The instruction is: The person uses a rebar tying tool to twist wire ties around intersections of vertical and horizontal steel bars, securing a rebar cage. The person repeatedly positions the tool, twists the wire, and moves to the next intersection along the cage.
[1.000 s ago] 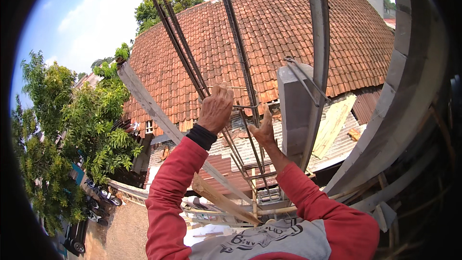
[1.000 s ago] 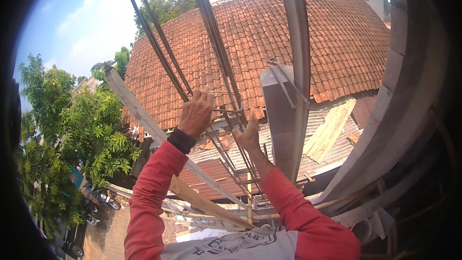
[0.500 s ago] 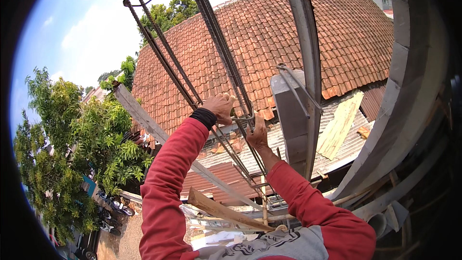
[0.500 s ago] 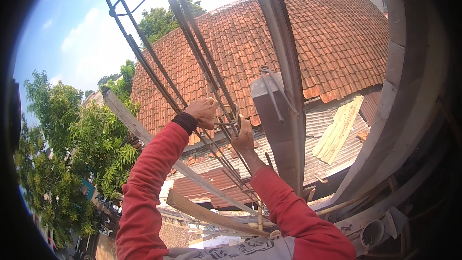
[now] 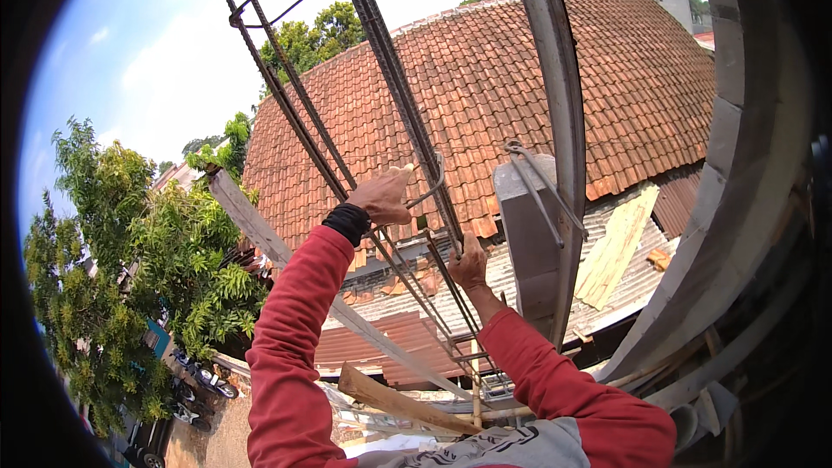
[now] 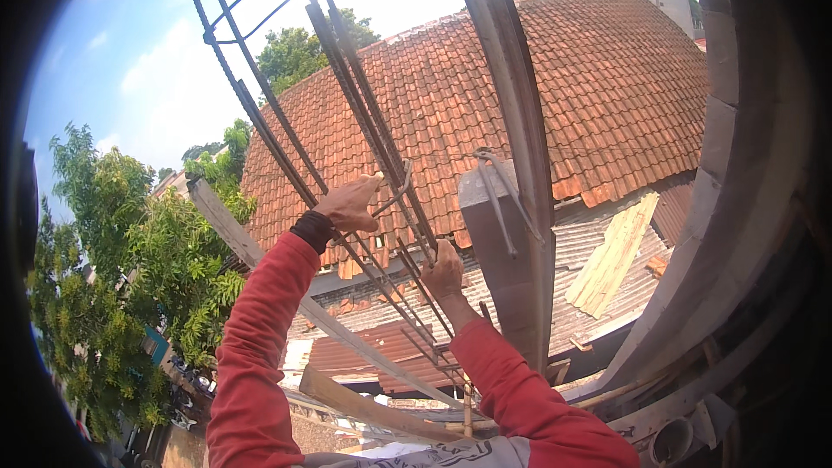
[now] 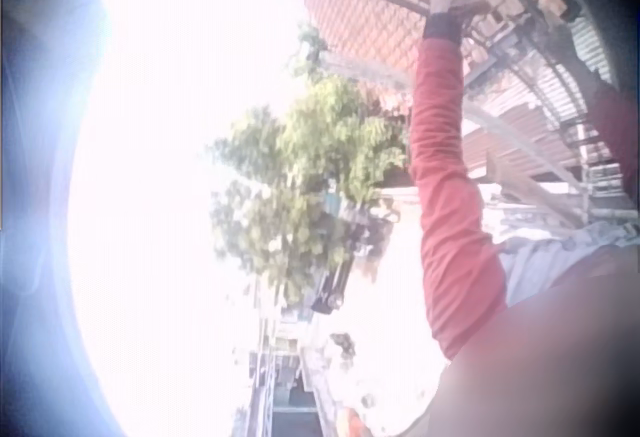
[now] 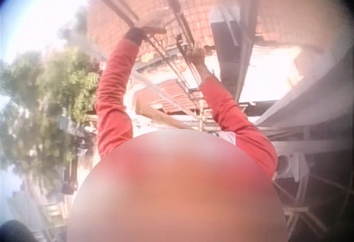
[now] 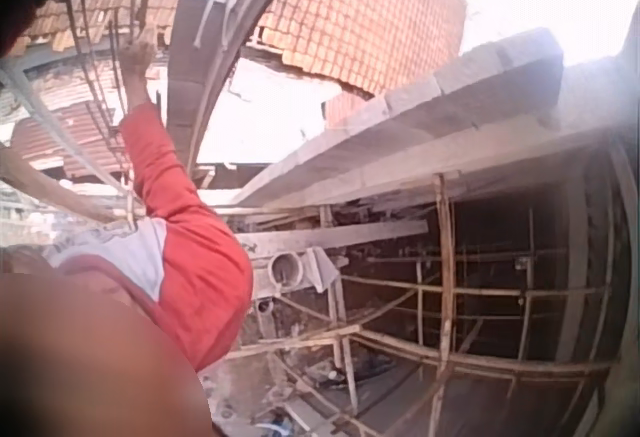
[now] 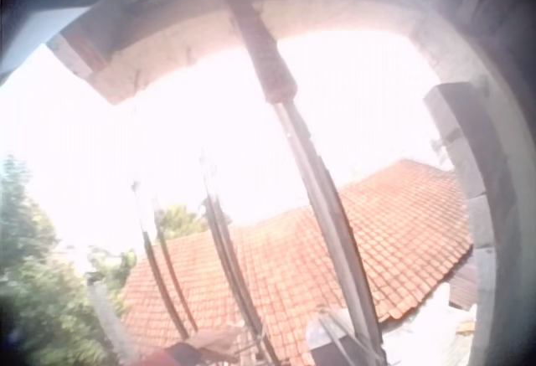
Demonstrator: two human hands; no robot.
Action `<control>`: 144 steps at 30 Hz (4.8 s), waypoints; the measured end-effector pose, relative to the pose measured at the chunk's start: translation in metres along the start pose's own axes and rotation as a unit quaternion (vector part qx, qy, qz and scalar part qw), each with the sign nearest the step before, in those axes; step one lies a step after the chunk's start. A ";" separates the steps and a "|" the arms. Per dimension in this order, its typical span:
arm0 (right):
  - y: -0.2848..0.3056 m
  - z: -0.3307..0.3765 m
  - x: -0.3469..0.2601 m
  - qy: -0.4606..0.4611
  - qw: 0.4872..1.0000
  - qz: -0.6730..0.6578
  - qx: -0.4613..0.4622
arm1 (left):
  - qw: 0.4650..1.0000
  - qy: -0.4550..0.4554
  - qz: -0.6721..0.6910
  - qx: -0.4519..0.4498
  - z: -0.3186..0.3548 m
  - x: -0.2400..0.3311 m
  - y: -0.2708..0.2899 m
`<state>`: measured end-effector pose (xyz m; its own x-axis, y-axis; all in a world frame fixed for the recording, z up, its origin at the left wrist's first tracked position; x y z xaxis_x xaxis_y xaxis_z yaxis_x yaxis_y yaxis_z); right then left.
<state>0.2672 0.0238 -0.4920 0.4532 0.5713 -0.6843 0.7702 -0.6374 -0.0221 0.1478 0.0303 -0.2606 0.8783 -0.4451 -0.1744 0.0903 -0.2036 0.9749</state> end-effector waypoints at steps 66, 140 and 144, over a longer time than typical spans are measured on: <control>0.037 -0.052 -0.119 0.021 1.000 0.003 0.017 | 0.986 -0.109 -0.112 -0.053 -0.007 0.003 0.045; 0.037 -0.021 -0.244 0.186 0.972 -0.144 -0.021 | 0.995 -0.072 0.006 0.071 -0.011 -0.028 0.102; 0.076 -0.085 -0.195 0.073 0.989 -0.086 0.092 | 0.994 -0.083 0.007 0.076 -0.012 -0.027 0.100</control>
<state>0.2752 -0.0920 -0.2987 0.3918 0.7397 -0.5471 0.7534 -0.5993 -0.2707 0.1384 0.0322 -0.1569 0.7886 -0.5838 -0.1933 -0.0045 -0.3197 0.9475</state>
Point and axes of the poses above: each hand's wrist, its own z-axis away from the middle knuckle, its own y-axis out of the back of the hand, x = y × z, the point moved 10 cm from there along -z, towards the middle knuckle, and after that the axes turned 8 degrees about x, right-handed, at the moved point
